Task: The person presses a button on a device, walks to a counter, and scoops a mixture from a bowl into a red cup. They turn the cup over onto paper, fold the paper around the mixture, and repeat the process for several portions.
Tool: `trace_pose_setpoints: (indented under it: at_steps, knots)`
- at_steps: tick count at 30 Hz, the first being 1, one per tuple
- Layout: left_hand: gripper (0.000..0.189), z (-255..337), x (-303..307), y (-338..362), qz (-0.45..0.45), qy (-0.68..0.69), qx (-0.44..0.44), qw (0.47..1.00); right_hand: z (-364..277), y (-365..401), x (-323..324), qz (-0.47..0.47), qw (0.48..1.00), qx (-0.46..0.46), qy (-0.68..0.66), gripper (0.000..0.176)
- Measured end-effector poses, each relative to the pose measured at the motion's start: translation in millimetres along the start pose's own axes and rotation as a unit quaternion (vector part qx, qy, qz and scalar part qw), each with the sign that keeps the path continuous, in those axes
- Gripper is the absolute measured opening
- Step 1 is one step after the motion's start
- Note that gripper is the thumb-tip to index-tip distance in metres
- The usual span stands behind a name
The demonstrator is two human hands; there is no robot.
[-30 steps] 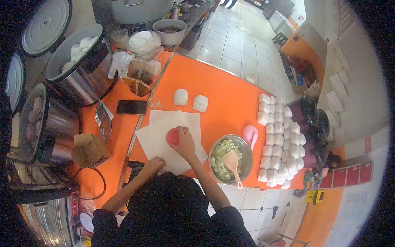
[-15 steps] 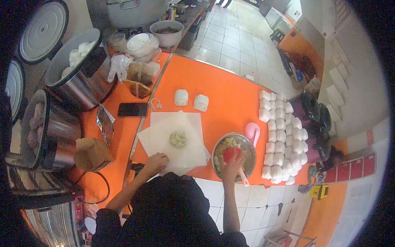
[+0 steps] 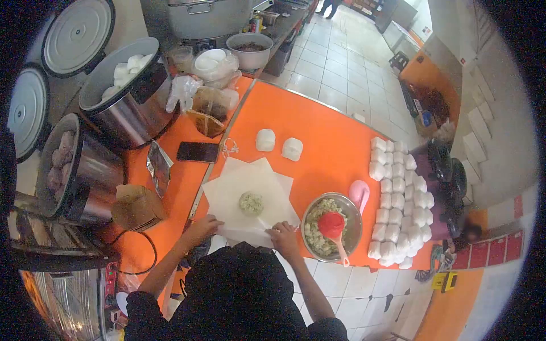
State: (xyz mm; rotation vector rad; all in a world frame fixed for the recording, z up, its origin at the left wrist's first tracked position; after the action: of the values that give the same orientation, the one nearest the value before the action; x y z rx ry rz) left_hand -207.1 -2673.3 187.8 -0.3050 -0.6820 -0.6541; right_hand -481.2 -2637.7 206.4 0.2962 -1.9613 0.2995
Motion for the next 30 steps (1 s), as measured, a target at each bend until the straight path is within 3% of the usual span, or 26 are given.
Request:
trace_pose_setpoints:
  at_steps: [2, 4, 5, 7, 10, 13, 16, 19, 23, 26, 28, 29, 30]
  knots:
    - [0.016, 4, 14, 1, 0.024, 0.104, 0.065, 0.992, 17, 0, 0, -0.016, 0.989, 0.057, -0.132, 0.016]
    - [0.013, 12, 37, -1, 0.063, 0.195, 0.126, 0.971, 30, 6, -8, 0.015, 0.969, -0.006, -0.247, 0.014]
    - [0.012, 12, 43, -4, 0.11, 0.201, 0.097, 0.969, 33, 4, -9, 0.032, 0.952, -0.036, -0.303, 0.013]
    - [0.012, 7, 49, -16, 0.199, 0.211, 0.033, 0.957, 30, 0, -17, 0.103, 0.898, -0.133, -0.407, 0.026]
    - [0.014, -40, 13, -40, 0.271, 0.293, 0.077, 0.913, 23, -10, -24, 0.211, 0.814, -0.259, -0.475, 0.042]
    - [0.019, -36, 4, -64, 0.31, 0.393, 0.191, 0.844, 44, -20, -47, 0.262, 0.824, -0.306, -0.399, 0.042]
    - [0.026, -48, -2, -81, 0.313, 0.098, 0.159, 0.931, 42, -30, -32, 0.25, 0.919, -0.294, -0.077, 0.041]
    - [0.027, -29, -1, -80, 0.232, 0.014, 0.204, 0.951, 41, -33, -34, 0.182, 0.944, -0.275, 0.021, 0.039]
    - [0.023, -26, 0, -84, 0.185, -0.029, 0.244, 0.952, 38, -29, -34, 0.157, 0.95, -0.27, 0.016, 0.032]
    - [0.03, -17, 6, -84, 0.277, -0.143, 0.133, 0.941, 45, -23, -32, 0.173, 0.943, -0.285, -0.011, 0.025]
    - [0.039, -3, -4, -84, 0.213, -0.162, 0.005, 0.963, 57, -13, -40, 0.204, 0.935, -0.289, -0.024, 0.022]
    - [0.044, 7, -11, -83, 0.179, -0.168, -0.059, 0.968, 62, -9, -42, 0.155, 0.924, -0.341, -0.074, 0.023]
    - [0.051, 15, -29, -82, 0.077, -0.218, -0.109, 0.967, 64, 0, -45, 0.105, 0.906, -0.39, -0.124, 0.025]
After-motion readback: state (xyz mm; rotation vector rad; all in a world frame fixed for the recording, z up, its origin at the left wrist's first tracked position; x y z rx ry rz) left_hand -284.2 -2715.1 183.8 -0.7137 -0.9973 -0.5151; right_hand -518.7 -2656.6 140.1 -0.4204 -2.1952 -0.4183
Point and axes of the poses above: each hand's wrist, its own y-axis away from the middle knuckle, its own x-axis out of the back of the hand, z = x × y, the point moved 4 cm from there along -y, towards the middle knuckle, and after that the axes turned 9 degrees about y, right-handed, at the moved point
